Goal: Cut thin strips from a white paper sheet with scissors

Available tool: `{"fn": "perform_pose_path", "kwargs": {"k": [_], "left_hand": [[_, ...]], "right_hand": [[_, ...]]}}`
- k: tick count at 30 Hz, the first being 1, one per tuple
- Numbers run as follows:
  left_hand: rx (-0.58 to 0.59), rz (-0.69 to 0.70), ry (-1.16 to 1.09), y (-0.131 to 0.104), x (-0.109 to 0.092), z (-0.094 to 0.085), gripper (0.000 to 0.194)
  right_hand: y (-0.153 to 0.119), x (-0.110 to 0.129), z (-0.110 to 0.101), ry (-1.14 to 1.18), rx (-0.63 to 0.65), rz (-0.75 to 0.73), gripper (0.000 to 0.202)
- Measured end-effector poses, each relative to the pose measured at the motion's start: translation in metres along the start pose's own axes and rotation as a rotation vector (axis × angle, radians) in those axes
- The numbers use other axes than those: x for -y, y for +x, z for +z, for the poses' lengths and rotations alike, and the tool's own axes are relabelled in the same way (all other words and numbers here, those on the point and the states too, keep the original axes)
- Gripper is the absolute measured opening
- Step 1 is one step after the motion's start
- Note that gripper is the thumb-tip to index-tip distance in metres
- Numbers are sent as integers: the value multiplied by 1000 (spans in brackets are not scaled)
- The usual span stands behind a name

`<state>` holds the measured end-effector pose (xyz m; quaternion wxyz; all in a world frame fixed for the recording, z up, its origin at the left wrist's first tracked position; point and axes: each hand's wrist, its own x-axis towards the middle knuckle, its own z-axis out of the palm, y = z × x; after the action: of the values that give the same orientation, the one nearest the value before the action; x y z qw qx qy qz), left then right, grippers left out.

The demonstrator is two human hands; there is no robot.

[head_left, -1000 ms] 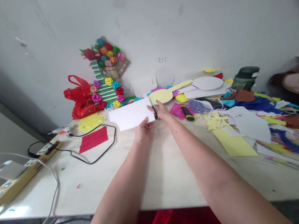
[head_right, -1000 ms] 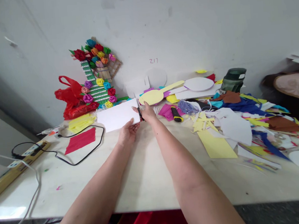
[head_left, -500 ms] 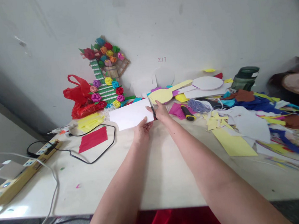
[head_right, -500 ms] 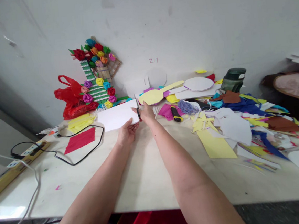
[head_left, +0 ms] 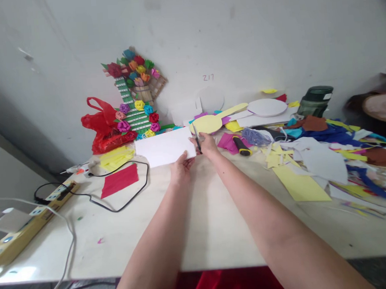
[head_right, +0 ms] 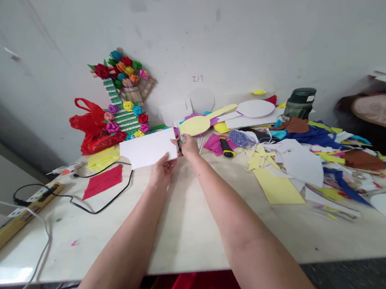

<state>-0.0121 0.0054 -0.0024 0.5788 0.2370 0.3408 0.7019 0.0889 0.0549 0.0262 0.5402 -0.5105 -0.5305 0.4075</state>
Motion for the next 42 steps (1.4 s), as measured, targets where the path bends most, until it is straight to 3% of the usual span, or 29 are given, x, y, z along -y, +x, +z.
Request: {"fn": "perform_pose_path", "kwargs": {"k": [5, 8, 10, 15, 19, 22, 24, 26, 29, 33, 36, 39, 42], "left_hand": [[-80, 55, -20, 10, -7, -9, 27], [-127, 106, -79, 19, -13, -15, 18], [-121, 70, -126, 23, -16, -18, 10], [-6, -66, -117, 28, -16, -21, 8], [59, -76, -21, 22, -15, -18, 4], [167, -85, 121, 17, -13, -15, 16], [273, -77, 235, 15, -10, -14, 21], [302, -45, 316, 14, -6, -14, 20], [242, 14, 361, 18, 0, -13, 14], [54, 64, 401, 25, 6, -15, 15], [-27, 79, 487, 30, 9, -18, 20], [-38, 93, 550, 31, 9, -20, 22], [-89, 109, 602, 30, 8, -20, 23]], "right_hand": [[-6, 1, -3, 109, 113, 11, 37], [-9, -1, -3, 106, 187, 17, 28], [-10, -5, -2, 129, 233, 16, 23], [-11, -15, 8, 33, 266, 58, 24], [-10, -23, 16, -345, 92, 85, 26], [-7, -27, 18, -540, 6, 45, 23], [-5, -28, 17, -581, 24, 18, 18], [-2, -30, 16, -578, 83, 14, 14], [3, -32, 15, -502, 141, 69, 12], [1, -28, 13, -505, 119, 141, 7], [-9, -16, 16, -670, 36, -31, 11], [-21, -5, 22, -759, 43, -199, 16], [-26, 0, 26, -800, 2, -274, 16]]}}
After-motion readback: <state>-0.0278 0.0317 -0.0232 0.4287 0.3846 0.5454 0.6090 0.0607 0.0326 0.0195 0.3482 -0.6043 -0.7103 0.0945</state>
